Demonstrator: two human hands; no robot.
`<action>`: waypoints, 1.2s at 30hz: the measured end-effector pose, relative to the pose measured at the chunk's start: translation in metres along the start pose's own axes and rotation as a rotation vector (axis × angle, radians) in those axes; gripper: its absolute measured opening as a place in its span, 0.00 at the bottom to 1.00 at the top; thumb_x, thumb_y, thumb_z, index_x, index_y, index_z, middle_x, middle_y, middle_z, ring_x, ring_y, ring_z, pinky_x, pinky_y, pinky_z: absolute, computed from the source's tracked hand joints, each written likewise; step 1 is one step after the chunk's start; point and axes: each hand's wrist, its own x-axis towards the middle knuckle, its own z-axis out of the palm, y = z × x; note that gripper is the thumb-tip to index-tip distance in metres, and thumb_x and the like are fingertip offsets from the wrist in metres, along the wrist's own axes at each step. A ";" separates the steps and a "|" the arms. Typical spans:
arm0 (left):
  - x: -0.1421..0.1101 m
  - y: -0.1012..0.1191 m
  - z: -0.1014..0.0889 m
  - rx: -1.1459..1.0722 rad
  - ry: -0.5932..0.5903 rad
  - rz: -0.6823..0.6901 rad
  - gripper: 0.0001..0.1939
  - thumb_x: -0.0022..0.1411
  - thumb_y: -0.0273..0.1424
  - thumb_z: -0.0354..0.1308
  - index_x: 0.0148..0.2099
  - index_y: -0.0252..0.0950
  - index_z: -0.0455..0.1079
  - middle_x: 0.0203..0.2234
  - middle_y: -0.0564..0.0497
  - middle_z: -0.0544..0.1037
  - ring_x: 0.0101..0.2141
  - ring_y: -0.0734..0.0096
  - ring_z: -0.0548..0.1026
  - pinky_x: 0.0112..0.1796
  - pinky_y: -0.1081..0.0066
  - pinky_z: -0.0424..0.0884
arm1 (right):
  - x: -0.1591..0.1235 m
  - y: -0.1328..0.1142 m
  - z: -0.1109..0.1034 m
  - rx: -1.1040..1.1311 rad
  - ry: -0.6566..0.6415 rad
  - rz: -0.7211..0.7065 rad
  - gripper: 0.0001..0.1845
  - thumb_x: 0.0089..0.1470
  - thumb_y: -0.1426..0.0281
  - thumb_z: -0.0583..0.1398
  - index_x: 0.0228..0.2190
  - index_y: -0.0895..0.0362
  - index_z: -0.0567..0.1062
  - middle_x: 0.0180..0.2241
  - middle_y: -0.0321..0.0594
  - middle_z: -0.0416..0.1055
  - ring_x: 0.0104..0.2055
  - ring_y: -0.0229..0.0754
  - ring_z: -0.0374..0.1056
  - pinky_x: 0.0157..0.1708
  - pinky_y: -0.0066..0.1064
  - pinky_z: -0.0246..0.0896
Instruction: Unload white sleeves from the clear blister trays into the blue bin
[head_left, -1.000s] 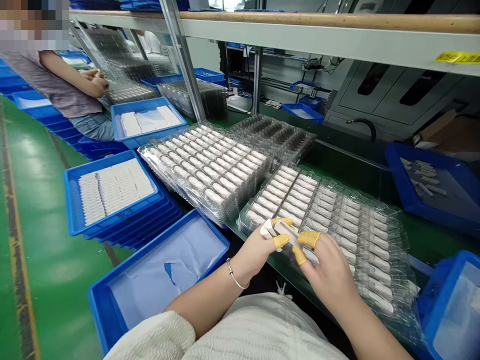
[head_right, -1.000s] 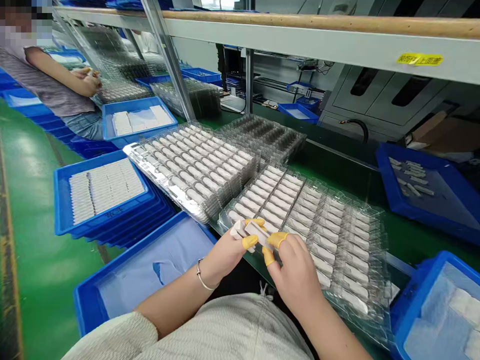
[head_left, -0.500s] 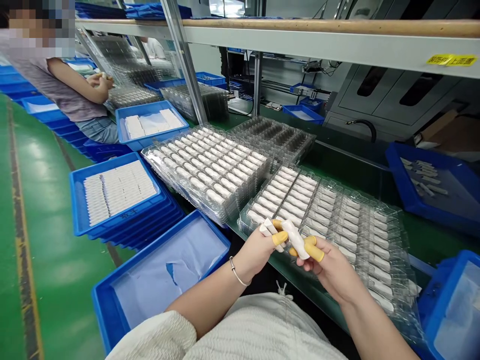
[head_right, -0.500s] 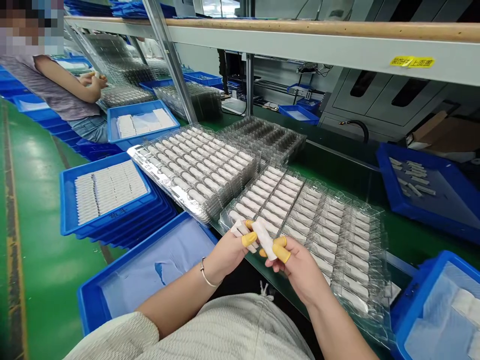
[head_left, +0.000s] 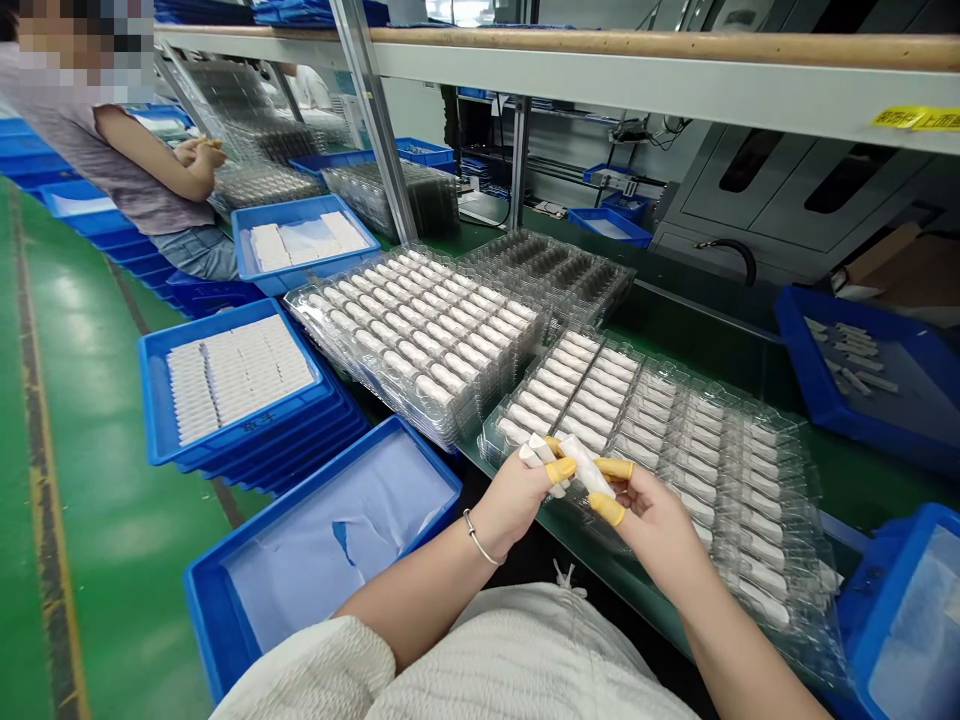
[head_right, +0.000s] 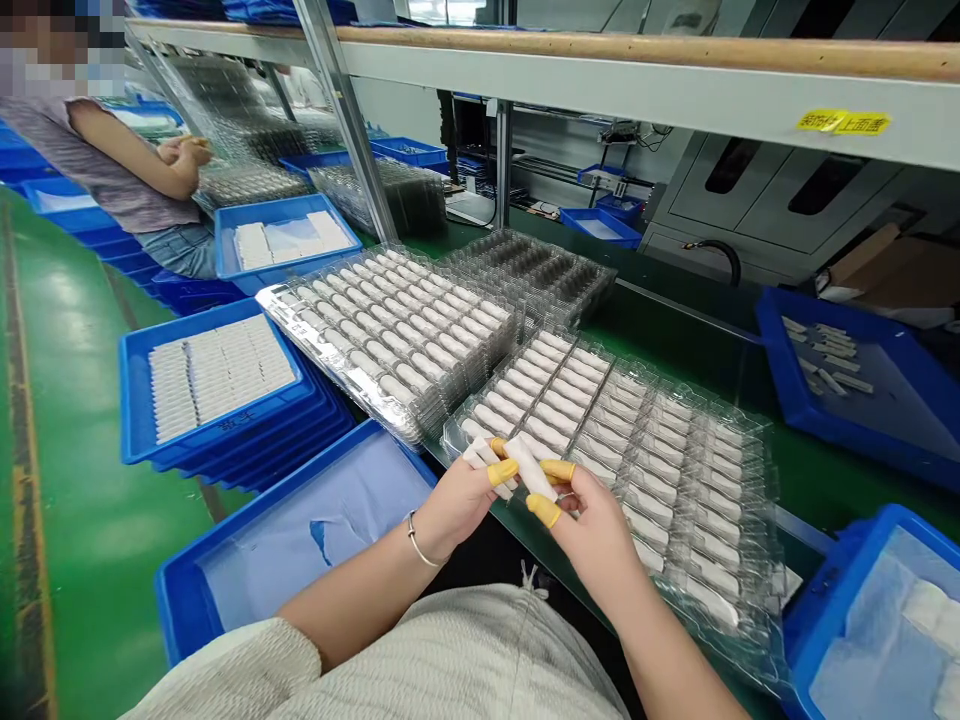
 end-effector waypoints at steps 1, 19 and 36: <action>0.000 0.000 0.000 0.012 0.001 0.002 0.16 0.46 0.37 0.73 0.33 0.33 0.76 0.26 0.51 0.75 0.29 0.74 0.70 0.32 0.73 0.64 | 0.000 -0.001 0.000 -0.093 0.001 -0.031 0.17 0.50 0.63 0.64 0.43 0.53 0.77 0.41 0.41 0.75 0.36 0.44 0.67 0.37 0.35 0.65; 0.002 0.023 -0.017 -0.058 0.258 0.189 0.19 0.48 0.35 0.72 0.43 0.35 0.78 0.45 0.45 0.79 0.44 0.62 0.77 0.43 0.67 0.69 | 0.034 0.005 0.010 -1.136 -0.066 -0.405 0.06 0.57 0.75 0.58 0.33 0.57 0.76 0.34 0.44 0.75 0.39 0.51 0.66 0.39 0.38 0.57; -0.004 0.007 -0.013 -0.040 -0.141 -0.010 0.28 0.51 0.43 0.70 0.54 0.39 0.75 0.49 0.43 0.78 0.50 0.57 0.73 0.51 0.62 0.67 | 0.012 -0.006 0.007 -0.292 -0.097 -0.340 0.07 0.60 0.67 0.57 0.37 0.53 0.76 0.41 0.42 0.72 0.43 0.46 0.67 0.43 0.37 0.64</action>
